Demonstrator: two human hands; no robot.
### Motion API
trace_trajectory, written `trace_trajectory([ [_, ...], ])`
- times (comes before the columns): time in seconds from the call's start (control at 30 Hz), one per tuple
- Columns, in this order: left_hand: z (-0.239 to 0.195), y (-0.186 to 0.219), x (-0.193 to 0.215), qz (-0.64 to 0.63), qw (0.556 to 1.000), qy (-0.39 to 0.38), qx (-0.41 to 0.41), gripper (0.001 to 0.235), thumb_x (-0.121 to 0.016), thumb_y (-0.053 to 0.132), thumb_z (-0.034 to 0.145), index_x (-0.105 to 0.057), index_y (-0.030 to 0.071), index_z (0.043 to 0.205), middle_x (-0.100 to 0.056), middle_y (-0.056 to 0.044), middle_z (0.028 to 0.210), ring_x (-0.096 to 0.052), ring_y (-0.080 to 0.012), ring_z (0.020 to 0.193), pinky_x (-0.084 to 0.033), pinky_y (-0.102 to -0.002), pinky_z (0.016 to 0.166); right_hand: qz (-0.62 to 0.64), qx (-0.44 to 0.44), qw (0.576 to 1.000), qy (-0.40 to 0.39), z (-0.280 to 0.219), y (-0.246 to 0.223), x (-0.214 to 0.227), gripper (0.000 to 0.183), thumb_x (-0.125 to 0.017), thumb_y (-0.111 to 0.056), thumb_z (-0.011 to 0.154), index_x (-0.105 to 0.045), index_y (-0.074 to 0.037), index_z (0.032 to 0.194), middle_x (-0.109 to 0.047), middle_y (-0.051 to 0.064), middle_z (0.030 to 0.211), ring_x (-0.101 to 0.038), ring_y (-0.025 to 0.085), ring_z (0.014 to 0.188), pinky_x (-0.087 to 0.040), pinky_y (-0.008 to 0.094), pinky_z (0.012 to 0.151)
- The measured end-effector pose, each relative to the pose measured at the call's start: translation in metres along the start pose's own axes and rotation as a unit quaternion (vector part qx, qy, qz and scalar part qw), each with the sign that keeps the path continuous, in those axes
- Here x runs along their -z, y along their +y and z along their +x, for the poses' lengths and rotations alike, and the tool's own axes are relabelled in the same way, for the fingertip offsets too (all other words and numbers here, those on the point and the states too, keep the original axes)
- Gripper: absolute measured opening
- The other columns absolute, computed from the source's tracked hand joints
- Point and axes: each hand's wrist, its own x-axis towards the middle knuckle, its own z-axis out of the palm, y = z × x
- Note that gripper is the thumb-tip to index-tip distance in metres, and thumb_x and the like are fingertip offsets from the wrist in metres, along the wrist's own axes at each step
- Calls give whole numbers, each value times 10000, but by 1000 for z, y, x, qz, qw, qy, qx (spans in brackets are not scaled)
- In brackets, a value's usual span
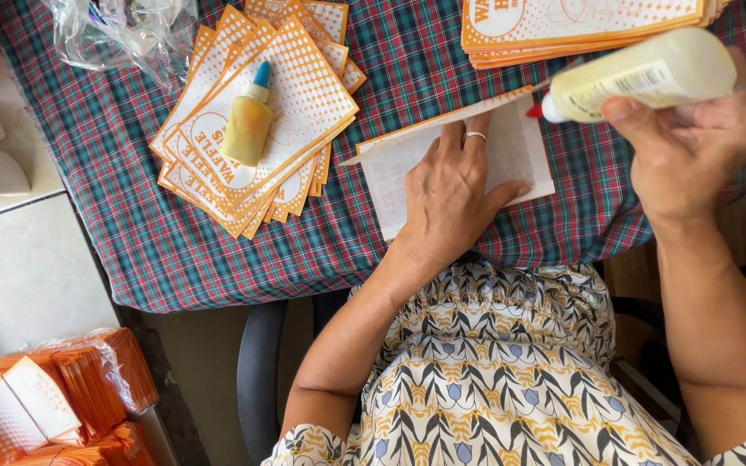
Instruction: Folding and applying glue to paper cards to assemble them into sleeves.
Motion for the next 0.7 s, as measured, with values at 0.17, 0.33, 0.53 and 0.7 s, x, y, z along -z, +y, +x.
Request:
trace_trajectory([
  [0.17, 2, 3, 0, -3, 1000, -10, 24, 1000, -906, 550, 748, -417, 60, 1470, -564, -114, 1128, -688, -338, 912, -566, -466, 643, 31, 77, 996, -15, 22, 6, -15, 368, -801, 91, 1071, -506, 146, 1284, -583, 306, 1254, -614, 426, 1226, -593, 575, 1089],
  [0.33, 2, 3, -1, 9, 1000, -14, 26, 980, -901, 559, 749, -442, 49, 1448, -563, -118, 1144, -686, -334, 916, -573, -463, 629, -6, 10, 1000, -18, -6, 5, 15, 398, -836, 102, 1061, -542, 152, 1325, -630, 296, 1249, -652, 397, 1199, -605, 516, 1079],
  [0.53, 2, 2, -3, 24, 999, -16, 17, 970, -881, 584, 777, -432, 42, 1444, -559, -111, 1154, -691, -317, 923, -569, -442, 605, -18, -100, 993, -51, -42, -9, 49, 473, -805, 56, 1023, -534, 83, 1409, -633, 243, 1338, -677, 376, 1295, -656, 484, 1130],
  [0.7, 2, 2, -4, 29, 999, -15, 25, 972, -889, 588, 768, -437, 58, 1445, -561, -99, 1153, -677, -296, 884, -555, -444, 555, 1, -121, 990, -72, -53, -11, 60, 545, -761, 63, 987, -480, 53, 1454, -608, 245, 1328, -664, 400, 1309, -658, 512, 1144],
])
